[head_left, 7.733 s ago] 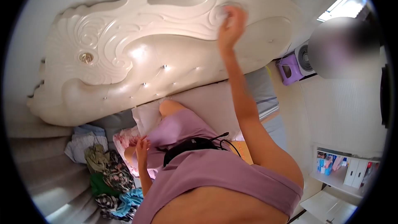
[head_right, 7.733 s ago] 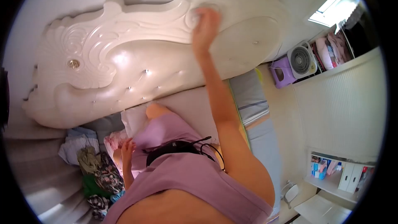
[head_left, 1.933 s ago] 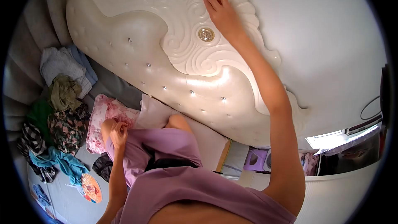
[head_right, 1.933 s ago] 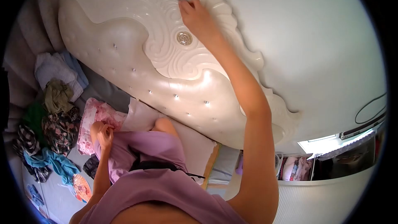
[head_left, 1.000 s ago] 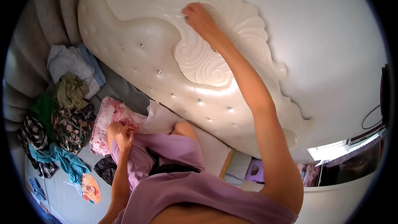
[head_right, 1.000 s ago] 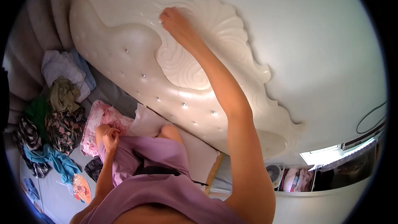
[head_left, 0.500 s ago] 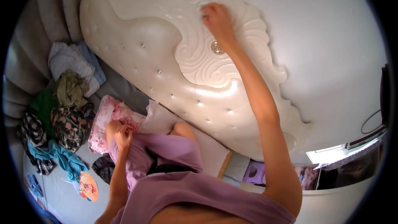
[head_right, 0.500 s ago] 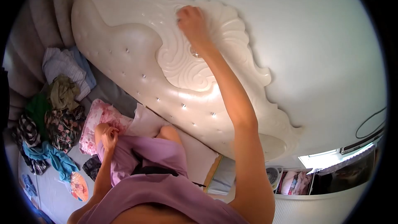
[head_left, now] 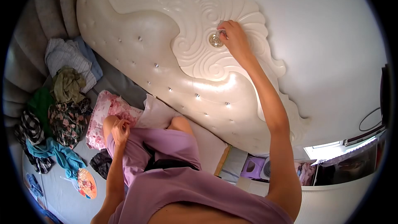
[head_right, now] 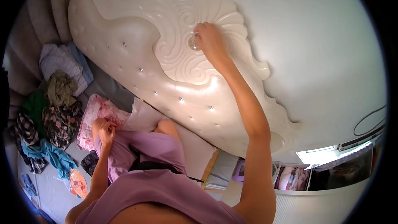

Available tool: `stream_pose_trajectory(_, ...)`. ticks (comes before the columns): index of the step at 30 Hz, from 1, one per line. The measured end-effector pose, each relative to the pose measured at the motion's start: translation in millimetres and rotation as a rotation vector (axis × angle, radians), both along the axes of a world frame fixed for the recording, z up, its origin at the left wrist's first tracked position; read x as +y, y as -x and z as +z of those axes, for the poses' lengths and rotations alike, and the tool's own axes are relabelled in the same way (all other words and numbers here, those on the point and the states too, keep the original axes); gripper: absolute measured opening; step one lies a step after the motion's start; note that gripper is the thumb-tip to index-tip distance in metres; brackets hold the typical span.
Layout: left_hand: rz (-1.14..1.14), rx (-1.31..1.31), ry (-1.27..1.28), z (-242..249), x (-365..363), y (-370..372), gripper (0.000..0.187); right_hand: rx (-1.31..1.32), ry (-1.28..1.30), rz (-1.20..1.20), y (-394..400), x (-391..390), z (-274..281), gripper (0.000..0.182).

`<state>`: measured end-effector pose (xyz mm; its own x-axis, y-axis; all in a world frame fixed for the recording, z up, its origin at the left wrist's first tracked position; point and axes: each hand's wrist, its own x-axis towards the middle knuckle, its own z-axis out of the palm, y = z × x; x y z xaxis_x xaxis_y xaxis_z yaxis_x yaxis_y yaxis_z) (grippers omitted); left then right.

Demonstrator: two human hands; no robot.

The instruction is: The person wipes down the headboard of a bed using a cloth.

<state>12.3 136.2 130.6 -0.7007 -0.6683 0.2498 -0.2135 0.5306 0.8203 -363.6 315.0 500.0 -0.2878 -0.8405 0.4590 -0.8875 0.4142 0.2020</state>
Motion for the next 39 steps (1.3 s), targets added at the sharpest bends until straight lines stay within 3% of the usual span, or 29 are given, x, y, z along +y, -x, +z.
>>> stream_pose_trajectory(1,0.003,-0.01,0.001,-1,-1,1,0.007,-0.41,0.144,0.062,-1,1,5,0.023)
stream_pose_trajectory(2,0.003,-0.009,0.001,-3,-2,0,0.007,-0.409,0.144,0.062,1,3,11,0.023)
stream_pose_trajectory(4,0.012,0.022,-0.004,-2,0,1,0.007,-0.849,0.339,0.127,4,-4,38,0.019)
stream_pose_trajectory(7,0.015,0.03,-0.003,-7,0,2,0.007,-0.817,0.314,0.116,10,-31,62,0.014)
stream_pose_trajectory(8,0.022,0.032,-0.008,-8,1,2,0.007,-0.56,0.236,0.267,22,-53,65,0.015)
stream_pose_trajectory(9,0.021,0.04,-0.009,-7,0,1,0.008,-0.56,0.236,0.267,28,-60,66,0.015)
stream_pose_trajectory(11,0.031,0.05,-0.011,-7,-2,1,0.008,0.227,-0.072,0.114,39,-73,65,0.017)
stream_pose_trajectory(15,0.037,0.038,-0.008,-7,-1,1,0.008,0.243,0.028,0.115,34,-75,48,0.017)
stream_pose_trajectory(17,0.034,0.039,-0.025,-8,1,1,0.008,0.451,0.135,0.242,43,-73,27,0.022)
stream_pose_trajectory(21,0.014,0.047,-0.039,-5,0,1,0.009,0.434,0.106,0.269,33,-63,28,0.028)
stream_pose_trajectory(27,0.015,0.063,-0.018,-3,-3,-3,0.009,0.427,-0.035,0.101,35,-16,1,0.028)
stream_pose_trajectory(33,0.026,0.066,-0.047,0,-3,1,0.009,0.131,-0.317,0.144,29,-19,-18,0.023)
stream_pose_trajectory(35,0.037,0.063,-0.043,-3,-3,0,0.009,0.155,0.127,0.087,18,-56,7,0.022)
stream_pose_trajectory(39,0.071,0.091,-0.035,-3,-3,0,0.009,0.244,0.188,0.223,50,-120,8,0.018)
